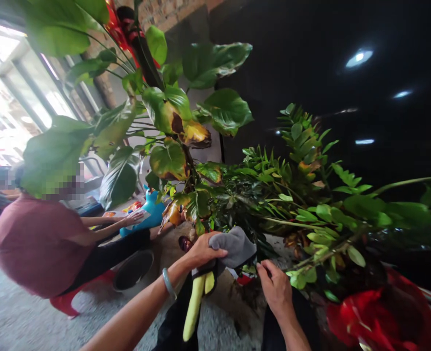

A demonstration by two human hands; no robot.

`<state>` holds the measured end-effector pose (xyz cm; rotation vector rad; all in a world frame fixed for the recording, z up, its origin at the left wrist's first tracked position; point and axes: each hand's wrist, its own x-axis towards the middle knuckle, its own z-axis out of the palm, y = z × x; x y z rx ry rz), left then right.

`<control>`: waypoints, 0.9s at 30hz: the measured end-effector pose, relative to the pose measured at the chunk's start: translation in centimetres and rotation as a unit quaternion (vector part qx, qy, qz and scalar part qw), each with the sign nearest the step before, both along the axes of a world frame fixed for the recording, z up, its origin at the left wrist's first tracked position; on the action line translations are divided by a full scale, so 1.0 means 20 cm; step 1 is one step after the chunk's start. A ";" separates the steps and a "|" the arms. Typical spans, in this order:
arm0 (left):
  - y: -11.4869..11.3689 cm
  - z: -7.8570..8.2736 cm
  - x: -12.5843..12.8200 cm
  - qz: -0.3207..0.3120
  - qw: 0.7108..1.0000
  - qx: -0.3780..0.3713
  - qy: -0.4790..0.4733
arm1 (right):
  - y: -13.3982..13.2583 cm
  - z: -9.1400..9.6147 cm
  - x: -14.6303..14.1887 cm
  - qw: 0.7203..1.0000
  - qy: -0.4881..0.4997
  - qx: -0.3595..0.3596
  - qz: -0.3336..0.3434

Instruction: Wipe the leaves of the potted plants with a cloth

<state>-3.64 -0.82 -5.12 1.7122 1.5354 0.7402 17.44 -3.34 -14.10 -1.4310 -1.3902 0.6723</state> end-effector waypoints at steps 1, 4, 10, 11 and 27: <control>-0.01 0.00 -0.01 0.001 1.000 0.004 -0.003 | 0.00 0.00 0.00 1.000 0.001 0.000 -0.003; 0.00 0.05 -0.03 0.030 0.996 0.064 -0.047 | 0.00 0.00 0.00 1.000 0.002 0.004 -0.016; 0.04 0.12 0.02 0.075 0.981 0.144 -0.110 | 0.01 -0.02 -0.01 1.000 -0.008 0.007 -0.020; 0.04 0.10 0.02 0.066 0.984 0.130 -0.099 | 0.01 -0.02 0.00 1.000 -0.012 0.004 -0.017; 0.08 0.11 -0.05 0.131 0.971 0.159 -0.123 | -0.01 0.02 0.00 1.000 -0.024 0.003 -0.007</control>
